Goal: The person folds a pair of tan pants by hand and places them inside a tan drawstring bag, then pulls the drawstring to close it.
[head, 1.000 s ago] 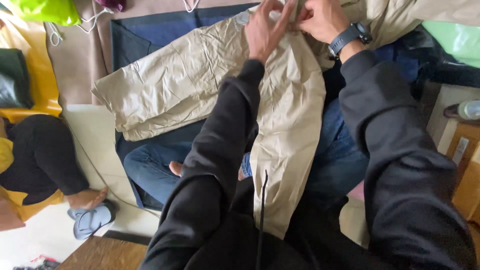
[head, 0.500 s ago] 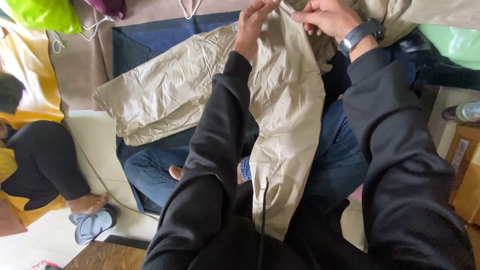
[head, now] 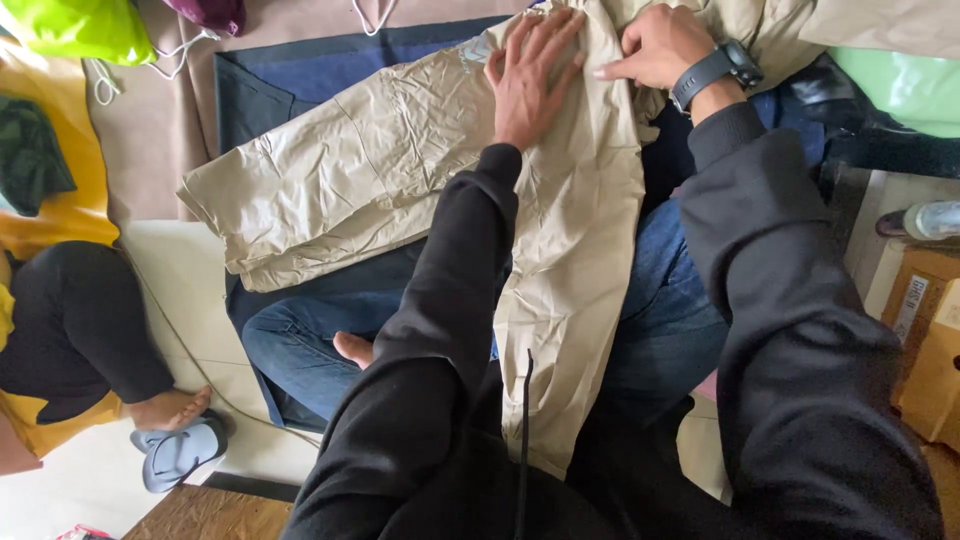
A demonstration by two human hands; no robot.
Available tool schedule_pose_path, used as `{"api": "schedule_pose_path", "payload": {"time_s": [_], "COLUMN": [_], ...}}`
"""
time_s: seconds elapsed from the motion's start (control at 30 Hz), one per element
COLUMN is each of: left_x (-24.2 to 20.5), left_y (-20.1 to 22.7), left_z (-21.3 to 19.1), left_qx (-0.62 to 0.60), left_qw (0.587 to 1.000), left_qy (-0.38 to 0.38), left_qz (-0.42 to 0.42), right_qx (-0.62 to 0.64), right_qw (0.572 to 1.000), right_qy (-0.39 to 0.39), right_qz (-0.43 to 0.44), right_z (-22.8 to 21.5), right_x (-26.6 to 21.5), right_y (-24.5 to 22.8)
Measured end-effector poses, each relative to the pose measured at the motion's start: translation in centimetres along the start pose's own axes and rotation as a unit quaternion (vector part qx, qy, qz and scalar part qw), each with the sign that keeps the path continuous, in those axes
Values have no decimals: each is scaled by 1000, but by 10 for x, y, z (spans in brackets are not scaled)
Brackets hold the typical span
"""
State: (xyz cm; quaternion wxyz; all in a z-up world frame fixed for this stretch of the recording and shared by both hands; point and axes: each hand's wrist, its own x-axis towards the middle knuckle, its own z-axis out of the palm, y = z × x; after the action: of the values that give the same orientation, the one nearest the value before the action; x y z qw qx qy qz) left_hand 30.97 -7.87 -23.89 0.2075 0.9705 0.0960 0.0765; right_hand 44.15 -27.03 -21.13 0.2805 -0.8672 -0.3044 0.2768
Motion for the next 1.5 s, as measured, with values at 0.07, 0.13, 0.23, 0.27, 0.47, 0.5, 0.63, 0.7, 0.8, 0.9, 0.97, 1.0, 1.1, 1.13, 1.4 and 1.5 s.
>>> {"api": "schedule_pose_path", "payload": {"time_s": [0.07, 0.13, 0.23, 0.27, 0.47, 0.5, 0.63, 0.7, 0.8, 0.9, 0.97, 1.0, 1.1, 1.13, 1.4, 1.5], "left_x": [-4, -5, -2, -1, -2, -2, -2, -1, -2, 3, 1, 1, -8, -15, -226, -297], "left_y": [7, 22, 31, 30, 27, 26, 29, 29, 27, 25, 25, 24, 17, 13, 149, 158], "left_z": [-9, -27, -37, -36, -32, -30, -34, -32, -24, -20, -20, -19, 4, 15, -269, -275], "left_qx": [101, 155, 191, 191, 235, 226, 215, 220, 228, 241, 249, 255, 234, 209, -312, -201], "left_qw": [994, 985, 977, 977, 963, 966, 970, 969, 967, 964, 961, 960, 968, 976, 946, 964], "left_qy": [-19, -71, -97, -96, -131, -127, -116, -112, -111, -110, -117, -118, -86, -54, -90, -175], "left_qz": [26, 17, 8, 8, 29, 21, 19, 18, 8, 6, 7, 9, 6, 3, 18, -28], "right_qx": [-63, 12, 83, 83, 48, 55, 60, 48, 14, -20, -30, -31, -14, 8, -95, -134], "right_qw": [998, 996, 985, 985, 967, 962, 952, 939, 918, 912, 908, 911, 917, 919, 994, 988], "right_qy": [-8, -62, -114, -113, -152, -174, -209, -252, -310, -315, -316, -309, -297, -294, 23, 70], "right_qz": [2, 56, 98, 97, 196, 205, 217, 230, 248, 262, 272, 270, 265, 261, 38, -23], "right_z": [-2, -16, -28, -32, -31, -29, -40, -32, -17, -19, -22, -24, -26, -23, -16, -13], "right_x": [2, -5, -12, -13, -21, -21, -31, -37, -51, -68, -84, -93, -102, -102, -82, -64], "right_y": [3, -7, -16, -22, -44, -42, -55, -59, -60, -73, -85, -88, -69, -58, -32, -32]}}
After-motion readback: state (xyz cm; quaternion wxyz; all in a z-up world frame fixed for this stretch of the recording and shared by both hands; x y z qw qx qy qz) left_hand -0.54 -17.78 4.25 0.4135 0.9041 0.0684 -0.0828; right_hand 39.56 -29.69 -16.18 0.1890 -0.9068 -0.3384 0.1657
